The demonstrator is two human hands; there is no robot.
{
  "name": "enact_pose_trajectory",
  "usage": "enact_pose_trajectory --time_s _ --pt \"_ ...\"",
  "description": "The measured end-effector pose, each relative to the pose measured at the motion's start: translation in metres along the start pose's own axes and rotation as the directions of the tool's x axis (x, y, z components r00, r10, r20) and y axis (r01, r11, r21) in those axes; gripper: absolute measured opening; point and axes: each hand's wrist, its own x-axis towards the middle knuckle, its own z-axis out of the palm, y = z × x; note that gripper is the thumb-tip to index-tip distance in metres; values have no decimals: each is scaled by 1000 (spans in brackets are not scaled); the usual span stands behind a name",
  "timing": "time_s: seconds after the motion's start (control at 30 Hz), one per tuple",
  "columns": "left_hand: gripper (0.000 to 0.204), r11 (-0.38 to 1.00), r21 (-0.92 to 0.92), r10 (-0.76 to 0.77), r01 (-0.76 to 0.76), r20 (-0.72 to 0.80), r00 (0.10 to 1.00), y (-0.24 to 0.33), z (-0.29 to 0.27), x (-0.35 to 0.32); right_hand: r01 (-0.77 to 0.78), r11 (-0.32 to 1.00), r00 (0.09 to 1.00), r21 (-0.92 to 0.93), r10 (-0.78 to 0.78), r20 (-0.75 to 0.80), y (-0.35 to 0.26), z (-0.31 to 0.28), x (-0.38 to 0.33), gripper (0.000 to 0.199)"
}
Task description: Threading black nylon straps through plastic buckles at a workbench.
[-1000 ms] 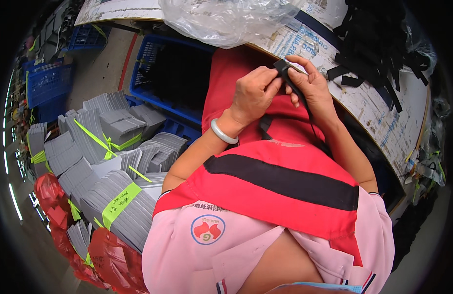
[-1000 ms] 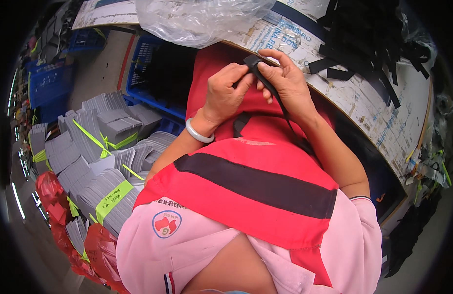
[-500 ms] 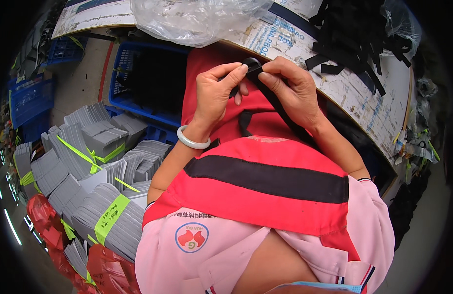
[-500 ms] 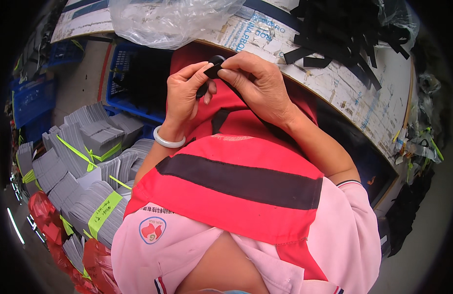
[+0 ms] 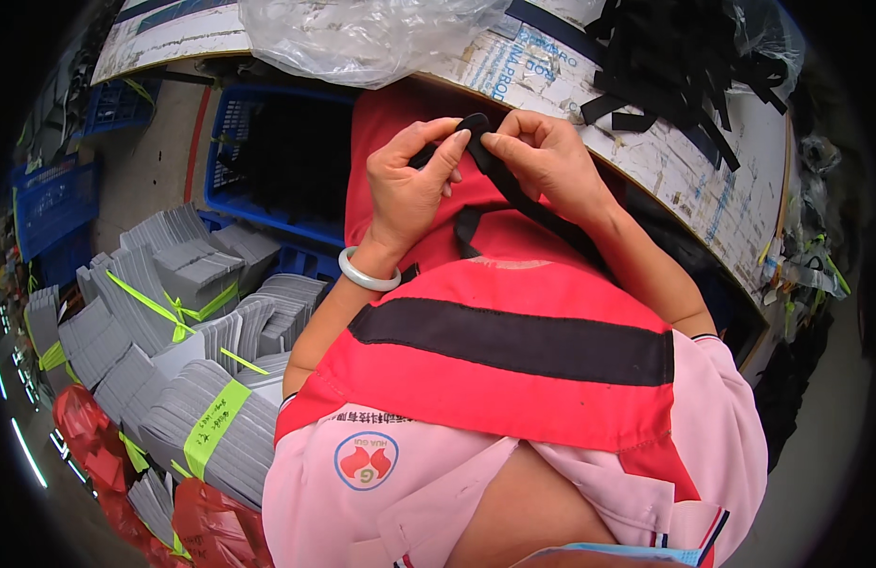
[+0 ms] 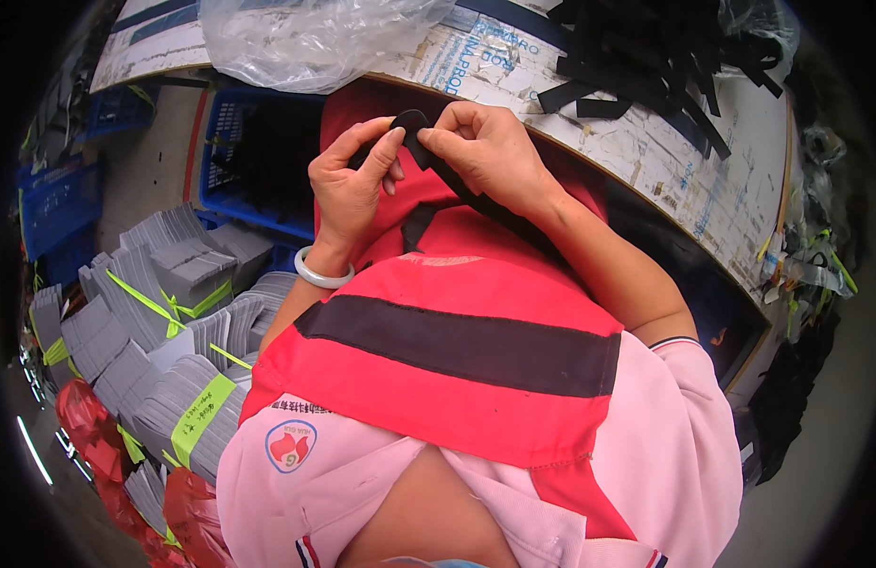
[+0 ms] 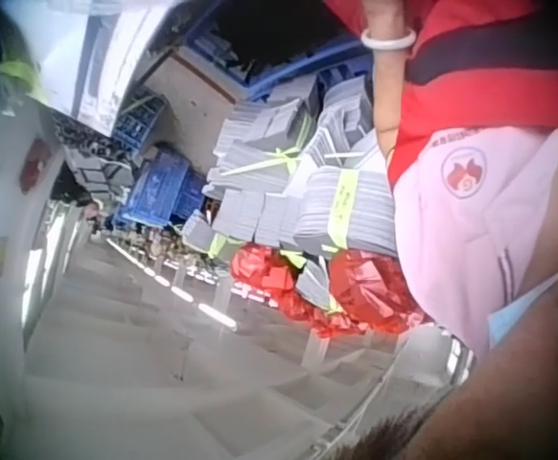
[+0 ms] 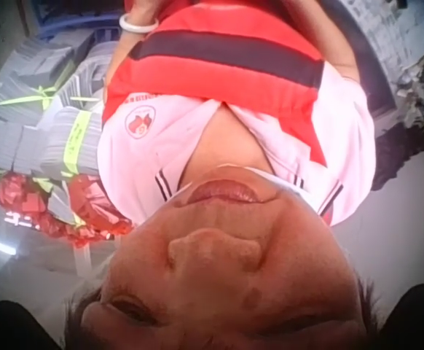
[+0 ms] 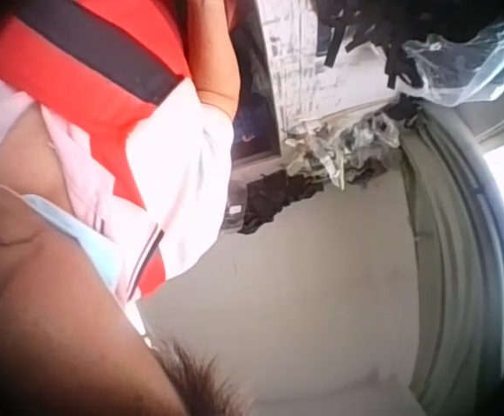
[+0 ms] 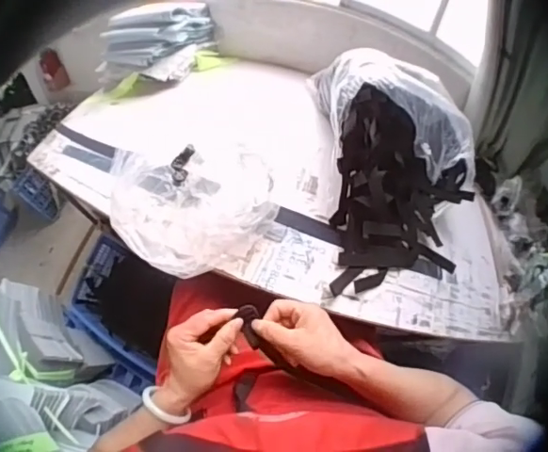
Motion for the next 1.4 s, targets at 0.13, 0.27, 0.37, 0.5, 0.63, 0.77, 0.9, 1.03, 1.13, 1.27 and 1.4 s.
enact_pose_trajectory --time_s 0.13,0.27,0.37,0.5,0.63,0.77,0.9,1.03,1.13,1.27,1.4 --pt "16 1000 -29 5 -4 14 1000 0 1 -1 80 984 996 159 -71 -59 6 6 5 21" --pt "15 998 -55 -13 21 139 990 2 -12 -1 -284 837 913 468 87 400 16 -14 15 17" --pt "15 989 -87 -101 118 181 978 8 -25 -9 -166 911 932 379 19 363 18 -2 21 18" --pt "14 999 -37 -23 27 113 993 7 -36 -16 -17 974 958 227 -49 283 13 13 23 20" --pt "14 1000 -3 4 -4 112 994 14 -34 -19 -258 935 856 245 104 506 9 3 25 19" --pt "13 993 -105 -24 52 251 968 20 -38 -20 -394 863 736 315 91 671 2 -4 18 15" --pt "9 971 -119 -171 207 260 950 38 -74 -23 82 996 983 44 -88 163 4 -21 35 17" --pt "22 980 -160 -137 115 -131 982 27 -172 -40 326 866 893 -378 -414 -177 19 -61 25 17" --pt "32 985 -168 -141 48 -599 788 13 -216 -41 203 463 628 -863 -738 -248 30 -118 22 21" --pt "36 894 -429 -317 132 -394 863 -36 -221 -38 -76 343 739 -936 -611 -284 44 -161 23 29" --pt "42 928 -317 -240 195 -112 964 -46 -125 -19 -55 436 822 -898 -491 -289 38 -162 18 24"
